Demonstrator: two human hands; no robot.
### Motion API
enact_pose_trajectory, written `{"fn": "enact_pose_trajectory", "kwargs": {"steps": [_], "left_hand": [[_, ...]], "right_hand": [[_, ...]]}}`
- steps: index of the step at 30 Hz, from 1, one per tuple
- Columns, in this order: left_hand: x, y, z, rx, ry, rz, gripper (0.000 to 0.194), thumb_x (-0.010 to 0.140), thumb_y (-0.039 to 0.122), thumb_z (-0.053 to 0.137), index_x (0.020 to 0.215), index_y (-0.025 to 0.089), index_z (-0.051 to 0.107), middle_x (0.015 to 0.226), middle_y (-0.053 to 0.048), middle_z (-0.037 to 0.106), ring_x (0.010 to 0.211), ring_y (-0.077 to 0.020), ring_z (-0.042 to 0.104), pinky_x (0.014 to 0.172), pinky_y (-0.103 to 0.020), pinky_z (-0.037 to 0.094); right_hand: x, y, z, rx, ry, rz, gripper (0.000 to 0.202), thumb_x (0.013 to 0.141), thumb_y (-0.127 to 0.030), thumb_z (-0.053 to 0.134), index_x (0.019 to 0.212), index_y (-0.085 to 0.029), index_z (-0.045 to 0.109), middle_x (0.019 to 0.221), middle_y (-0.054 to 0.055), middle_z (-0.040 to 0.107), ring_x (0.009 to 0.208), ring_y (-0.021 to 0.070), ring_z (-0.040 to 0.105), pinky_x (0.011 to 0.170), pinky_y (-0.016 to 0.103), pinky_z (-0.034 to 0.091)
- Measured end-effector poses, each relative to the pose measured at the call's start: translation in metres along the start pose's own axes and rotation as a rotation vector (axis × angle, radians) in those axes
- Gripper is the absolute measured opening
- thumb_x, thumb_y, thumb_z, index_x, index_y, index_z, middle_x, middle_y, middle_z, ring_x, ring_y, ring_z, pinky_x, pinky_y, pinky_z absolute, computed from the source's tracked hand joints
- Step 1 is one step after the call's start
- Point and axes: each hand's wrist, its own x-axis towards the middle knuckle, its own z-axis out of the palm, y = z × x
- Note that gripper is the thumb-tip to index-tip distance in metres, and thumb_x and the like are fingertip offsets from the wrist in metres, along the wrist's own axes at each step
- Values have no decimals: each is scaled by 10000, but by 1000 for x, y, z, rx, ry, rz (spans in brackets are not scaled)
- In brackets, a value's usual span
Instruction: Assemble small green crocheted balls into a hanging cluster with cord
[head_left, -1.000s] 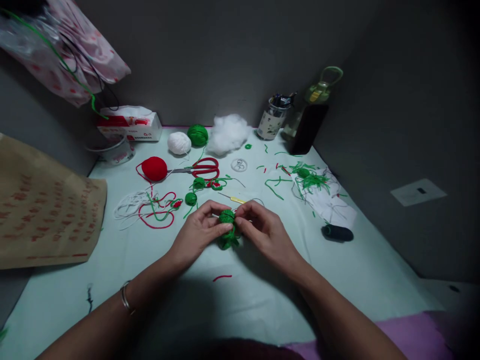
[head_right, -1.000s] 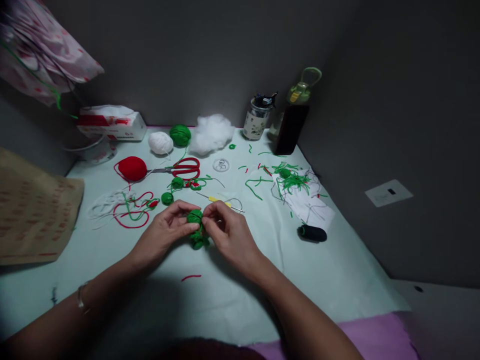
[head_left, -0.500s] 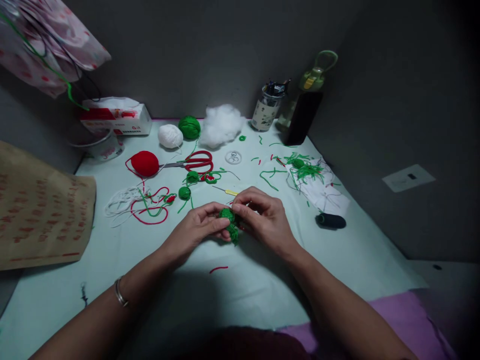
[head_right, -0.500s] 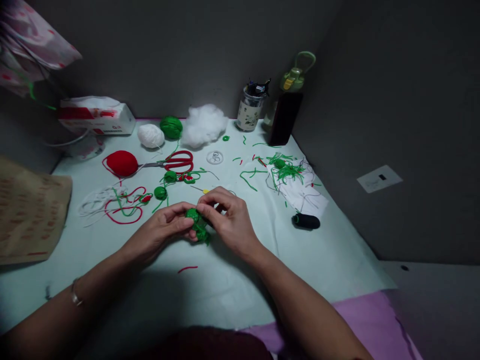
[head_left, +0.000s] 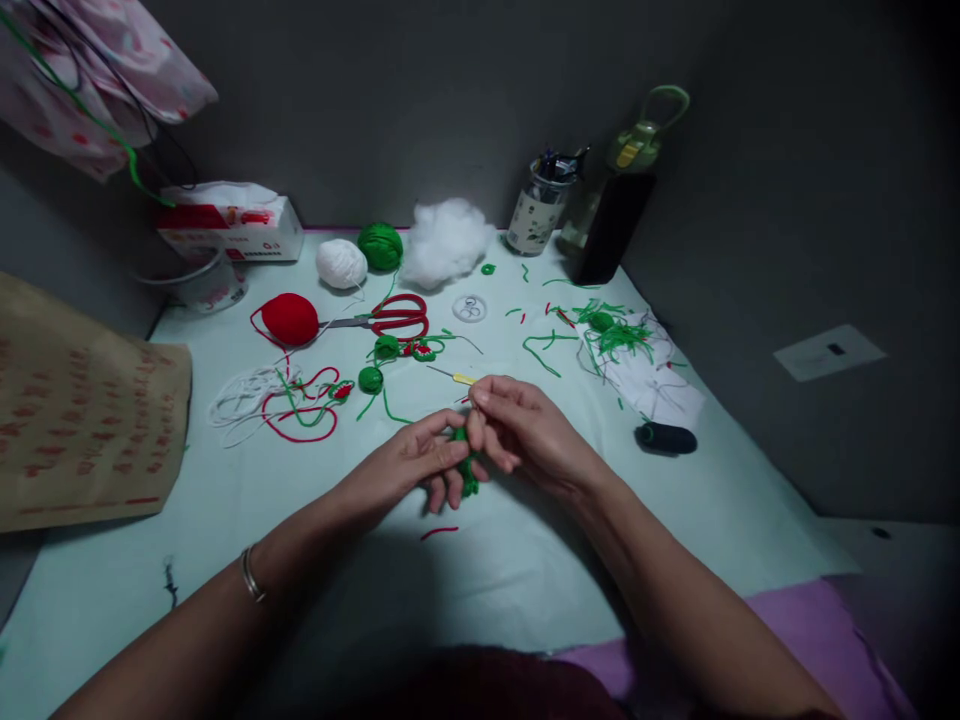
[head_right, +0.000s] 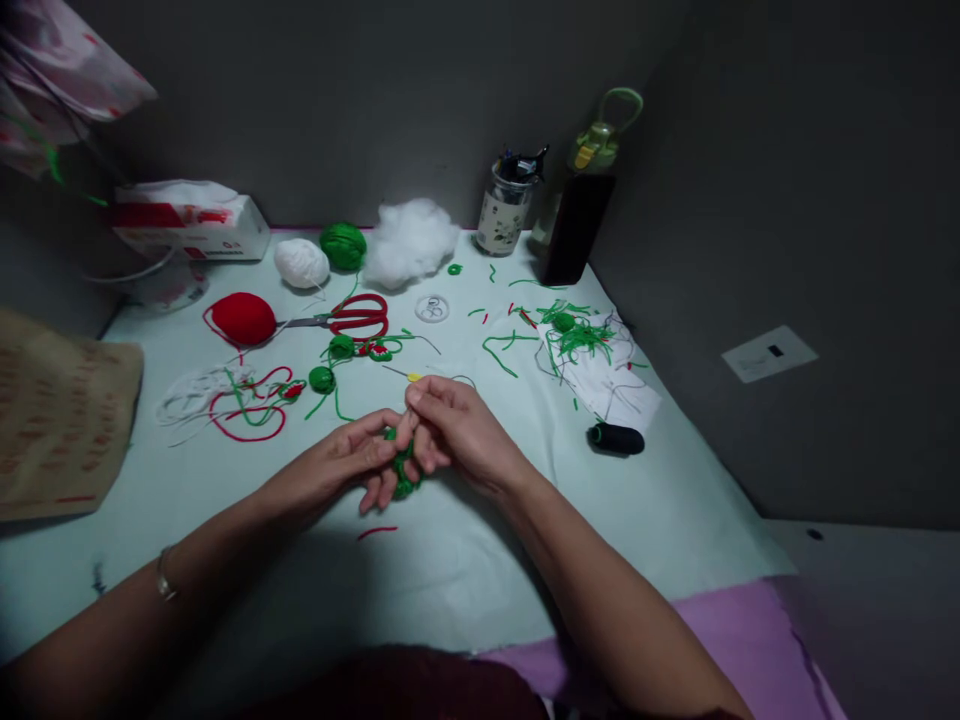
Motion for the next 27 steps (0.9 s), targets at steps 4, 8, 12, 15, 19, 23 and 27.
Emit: {"fn": "enact_pose_trajectory", "kwargs": {"steps": [4,8,12,15,19,23,27], "left_hand": [[0,0,1,10,-23,-56,275,941,449,616,993,180,593,846,-68,719,534,-87,602,420,-168,396],[1,0,2,9,11,-73,283,934,454,620,947,172,597,814,-60,721,481,-57,549,389,-152,333],[0,0,3,-11,56,-83,320,938,488,604,897,174,562,785,-46,698,503,-74,574,422,-163,409],[0,0,3,-24,76,-79,351,941,520,591,870,180,541,757,-39,688,498,-77,572,433,-169,428],[-1,1,2,-34,96,-76,354,945,535,579,880,189,543,705,-22,660,482,-77,539,437,-183,397],[-2,2,0,-32,78,-64,306,939,483,614,892,185,563,625,40,536,476,-63,456,438,-176,318],[-2,2,-3,-16,135,-26,297,936,473,625,986,181,625,602,62,442,491,-61,354,465,-181,272]], "right_hand": [[2,-13,-13,139,129,-101,358,751,-365,821,715,-199,505,496,-127,318,383,29,188,357,171,161],[3,-20,-23,275,167,-120,349,732,-287,837,706,-182,506,554,-115,293,441,29,134,367,149,166],[1,-16,-19,273,137,-72,195,748,-193,787,837,-159,617,662,-64,443,499,40,323,409,143,279],[1,-12,-16,244,122,-79,169,762,-200,787,861,-147,661,764,-21,547,549,42,385,412,142,284],[1,-11,-17,206,90,-73,193,802,-311,787,897,-180,681,626,-56,507,480,48,343,405,154,266],[-1,-14,-19,205,144,-184,194,775,-280,817,854,-151,694,554,-85,374,482,42,282,430,146,272],[-7,-17,-17,117,131,-243,190,847,-308,763,948,-158,706,557,-74,411,492,51,326,457,165,283]]}}
